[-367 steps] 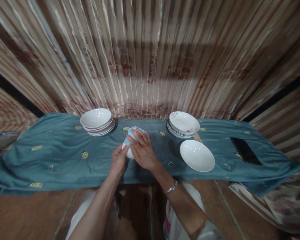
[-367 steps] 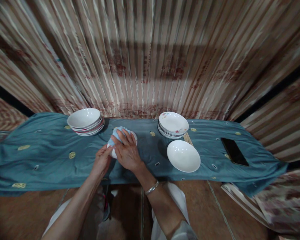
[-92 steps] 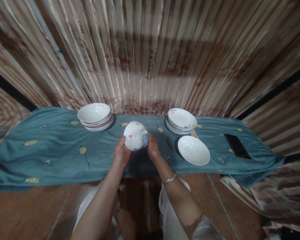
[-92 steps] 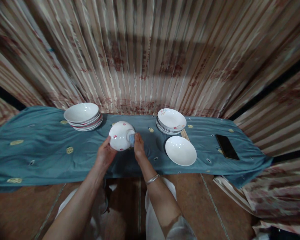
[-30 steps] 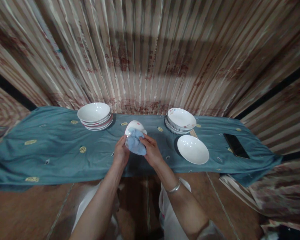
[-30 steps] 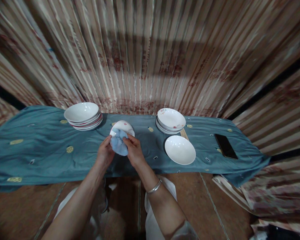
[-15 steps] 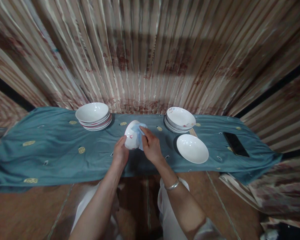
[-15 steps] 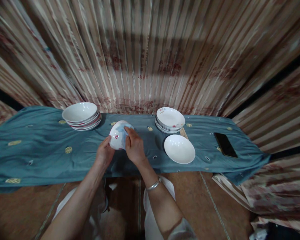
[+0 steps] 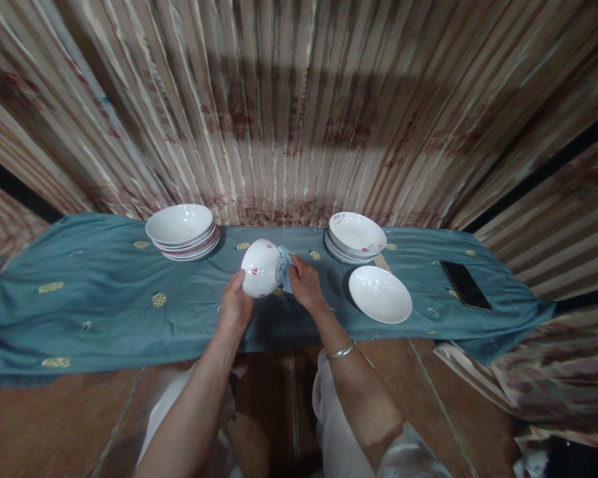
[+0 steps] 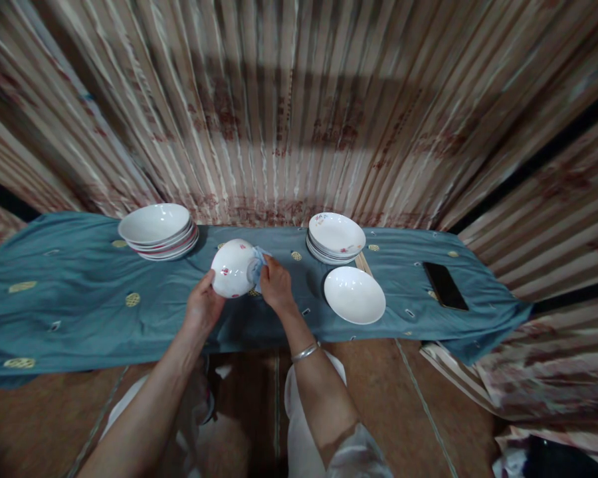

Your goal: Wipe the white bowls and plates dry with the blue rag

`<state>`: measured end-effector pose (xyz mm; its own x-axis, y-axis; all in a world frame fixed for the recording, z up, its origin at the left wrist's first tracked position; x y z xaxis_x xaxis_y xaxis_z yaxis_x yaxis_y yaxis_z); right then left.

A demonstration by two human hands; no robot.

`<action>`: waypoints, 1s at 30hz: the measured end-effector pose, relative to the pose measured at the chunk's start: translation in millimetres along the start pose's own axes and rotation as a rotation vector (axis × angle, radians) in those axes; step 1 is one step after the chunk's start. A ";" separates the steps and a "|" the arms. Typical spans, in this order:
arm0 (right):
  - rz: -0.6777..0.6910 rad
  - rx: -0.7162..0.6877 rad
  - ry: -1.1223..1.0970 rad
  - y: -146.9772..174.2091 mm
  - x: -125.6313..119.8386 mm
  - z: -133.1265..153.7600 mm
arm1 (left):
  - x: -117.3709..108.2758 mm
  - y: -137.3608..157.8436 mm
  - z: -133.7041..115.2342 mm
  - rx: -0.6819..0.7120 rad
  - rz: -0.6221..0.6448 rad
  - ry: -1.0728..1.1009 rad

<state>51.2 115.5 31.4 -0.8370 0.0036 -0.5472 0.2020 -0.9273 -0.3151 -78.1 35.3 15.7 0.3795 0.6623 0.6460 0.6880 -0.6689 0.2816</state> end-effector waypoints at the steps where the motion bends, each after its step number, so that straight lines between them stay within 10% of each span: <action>1: 0.005 0.010 0.038 0.6 1.4 -1.7 | -0.2 -0.5 0.1 -0.001 -0.003 0.004; 19: 0.103 0.114 0.089 24.2 4.7 -2.5 | -2.0 -4.2 2.6 -0.005 -0.028 0.034; 30: 0.278 0.427 -0.722 27.9 -7.1 7.3 | 0.8 -3.5 1.5 0.002 -0.005 0.016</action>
<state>59.0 86.8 32.1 -0.9320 -0.3461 0.1077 0.3595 -0.9207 0.1520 -79.3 38.6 14.2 0.3656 0.6603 0.6560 0.6914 -0.6645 0.2836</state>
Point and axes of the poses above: each hand's wrist, its own y-axis away from the middle knuckle, its own x-axis out of the palm, z = x × y, the point moved 2 cm from there along -y, towards the middle knuckle, and after that the axes turned 13 degrees about -z, right-handed, at the moved point
